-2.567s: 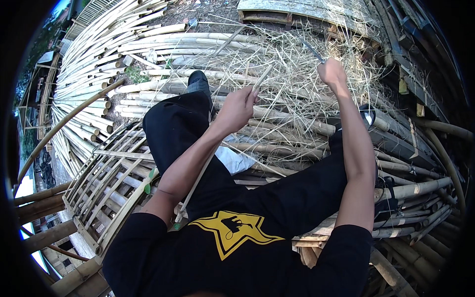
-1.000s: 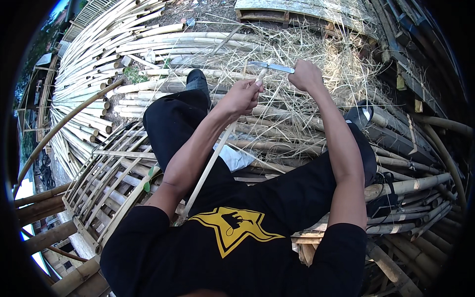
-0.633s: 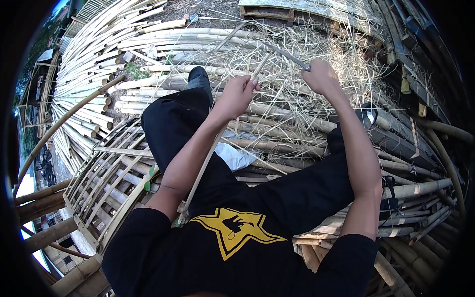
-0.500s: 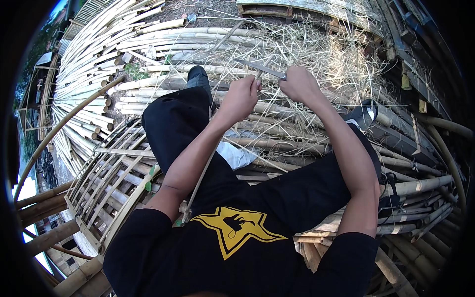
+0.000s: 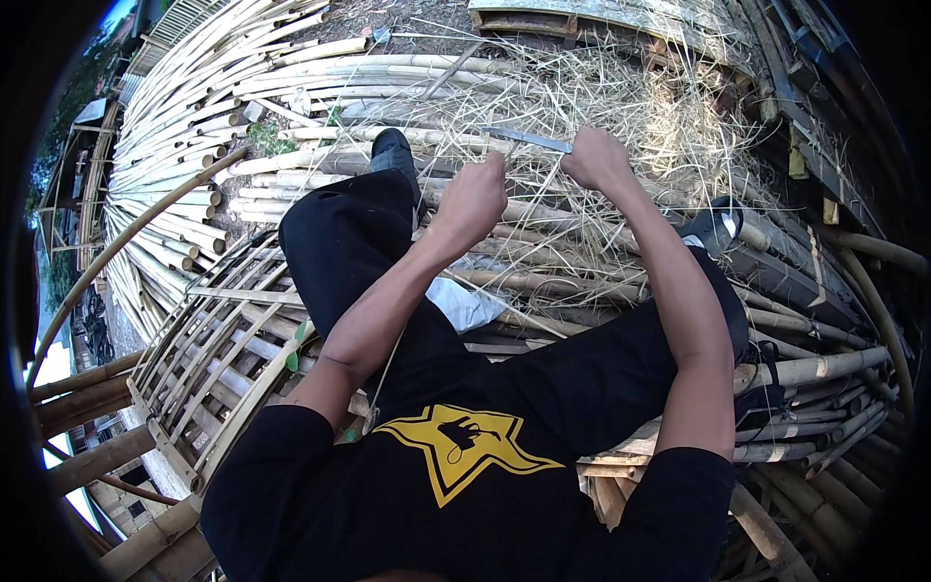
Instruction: The person shaves a strip of bamboo using a knife, sliding the blade repeatedly along the surface of the strip while holding it across their lap.
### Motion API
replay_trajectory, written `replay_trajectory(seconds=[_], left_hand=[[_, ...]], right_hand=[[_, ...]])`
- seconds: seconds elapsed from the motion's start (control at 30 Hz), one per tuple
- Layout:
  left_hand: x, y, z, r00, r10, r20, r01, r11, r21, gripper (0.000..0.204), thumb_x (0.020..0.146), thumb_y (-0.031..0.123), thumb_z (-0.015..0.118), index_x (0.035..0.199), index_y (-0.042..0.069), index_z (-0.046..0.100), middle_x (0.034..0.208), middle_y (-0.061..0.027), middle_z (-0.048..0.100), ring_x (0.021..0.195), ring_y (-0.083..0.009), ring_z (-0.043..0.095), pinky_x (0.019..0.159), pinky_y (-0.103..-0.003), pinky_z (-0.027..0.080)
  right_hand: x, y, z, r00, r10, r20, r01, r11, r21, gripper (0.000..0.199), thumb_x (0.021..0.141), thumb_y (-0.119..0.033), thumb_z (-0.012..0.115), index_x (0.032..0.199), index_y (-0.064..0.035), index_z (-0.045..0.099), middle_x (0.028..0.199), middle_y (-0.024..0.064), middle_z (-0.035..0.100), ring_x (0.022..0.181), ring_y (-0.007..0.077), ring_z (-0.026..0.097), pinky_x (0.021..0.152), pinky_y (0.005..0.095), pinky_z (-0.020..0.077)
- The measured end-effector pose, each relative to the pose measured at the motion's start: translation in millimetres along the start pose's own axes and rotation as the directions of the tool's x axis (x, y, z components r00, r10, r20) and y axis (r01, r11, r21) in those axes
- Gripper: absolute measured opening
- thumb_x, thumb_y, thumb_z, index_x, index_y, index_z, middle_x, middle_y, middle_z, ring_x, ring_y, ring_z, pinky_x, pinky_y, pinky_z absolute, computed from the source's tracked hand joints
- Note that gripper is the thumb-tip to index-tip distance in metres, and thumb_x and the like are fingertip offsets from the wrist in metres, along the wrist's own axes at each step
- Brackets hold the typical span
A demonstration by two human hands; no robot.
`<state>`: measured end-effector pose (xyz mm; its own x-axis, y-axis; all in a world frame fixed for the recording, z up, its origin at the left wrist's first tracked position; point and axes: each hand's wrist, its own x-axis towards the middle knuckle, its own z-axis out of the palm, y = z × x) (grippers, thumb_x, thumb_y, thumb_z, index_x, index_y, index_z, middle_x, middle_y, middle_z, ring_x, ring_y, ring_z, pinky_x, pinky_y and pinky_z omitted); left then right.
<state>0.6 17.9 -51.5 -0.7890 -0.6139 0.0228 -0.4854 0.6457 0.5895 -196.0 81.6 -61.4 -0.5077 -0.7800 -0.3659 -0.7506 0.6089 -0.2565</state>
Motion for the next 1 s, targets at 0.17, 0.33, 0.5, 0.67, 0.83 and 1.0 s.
replay_trajectory(seconds=[0.17,0.33,0.5,0.67,0.83,1.0], left_hand=[[-5.6,10.0,-17.0,1.0,-0.005,0.027,0.005,1.0,0.018,0.009,0.078,-0.002,0.043,0.084,-0.006,0.049,0.069,-0.03,0.058,0.068,-0.0468,0.06,0.062,-0.054,0.046],[-0.7,-13.5,-35.0,0.987,-0.092,-0.133,0.089,0.996,-0.032,0.023,0.095,0.016,0.043,0.086,-0.004,0.05,0.066,-0.0294,0.057,0.068,-0.0477,0.058,0.061,-0.055,0.043],[6.0,1.7,-7.7,0.997,-0.063,-0.045,0.062,0.998,-0.005,0.022,0.094,0.016,0.044,0.086,-0.004,0.049,0.066,-0.0293,0.057,0.067,-0.0488,0.057,0.062,-0.056,0.043],[7.3,8.3,-2.0,0.998,-0.036,-0.044,0.038,0.999,0.033,0.02,0.093,0.014,0.044,0.086,-0.004,0.049,0.067,-0.0282,0.058,0.067,-0.0476,0.058,0.062,-0.056,0.044],[3.9,15.5,-2.0,1.0,-0.006,-0.011,0.006,0.999,0.045,0.008,0.082,0.002,0.043,0.085,-0.004,0.049,0.068,-0.0279,0.058,0.067,-0.0462,0.059,0.062,-0.055,0.044],[-0.2,1.4,3.3,1.0,0.023,0.006,-0.024,0.998,0.063,0.008,0.084,0.003,0.044,0.085,-0.003,0.048,0.067,-0.028,0.058,0.066,-0.046,0.058,0.061,-0.055,0.044]], right_hand=[[46.0,80.4,19.1,0.91,0.403,-0.097,-0.345,0.866,0.363,0.031,0.073,-0.019,0.052,0.077,0.0086,0.064,0.077,0.0269,0.064,0.071,0.0394,0.064,0.069,0.0441,0.0505],[23.9,142.2,-50.2,0.861,0.295,-0.415,-0.242,0.954,0.177,0.038,0.074,-0.024,0.052,0.077,0.0115,0.064,0.078,0.0311,0.063,0.075,0.0408,0.063,0.072,0.0439,0.0481],[-9.9,35.5,-49.3,0.988,0.117,-0.106,-0.089,0.968,0.235,0.036,0.075,-0.024,0.054,0.078,0.0114,0.061,0.072,0.0251,0.062,0.065,0.0318,0.063,0.067,0.0429,0.0494],[-26.5,-22.2,-5.3,0.996,-0.078,0.033,0.072,0.984,0.161,0.032,0.074,-0.02,0.053,0.075,0.0118,0.061,0.074,0.0255,0.063,0.069,0.0353,0.065,0.067,0.0436,0.0513],[-30.1,-21.6,-1.1,0.996,-0.055,0.077,0.04,0.982,0.184,0.026,0.07,-0.014,0.053,0.069,0.0105,0.062,0.066,0.0254,0.063,0.07,0.037,0.066,0.069,0.0426,0.0529],[-19.0,-15.6,9.5,0.997,-0.078,0.002,0.078,0.996,0.037,0.027,0.072,-0.014,0.054,0.078,0.0111,0.062,0.08,0.0278,0.064,0.077,0.036,0.066,0.072,0.0442,0.0526]])
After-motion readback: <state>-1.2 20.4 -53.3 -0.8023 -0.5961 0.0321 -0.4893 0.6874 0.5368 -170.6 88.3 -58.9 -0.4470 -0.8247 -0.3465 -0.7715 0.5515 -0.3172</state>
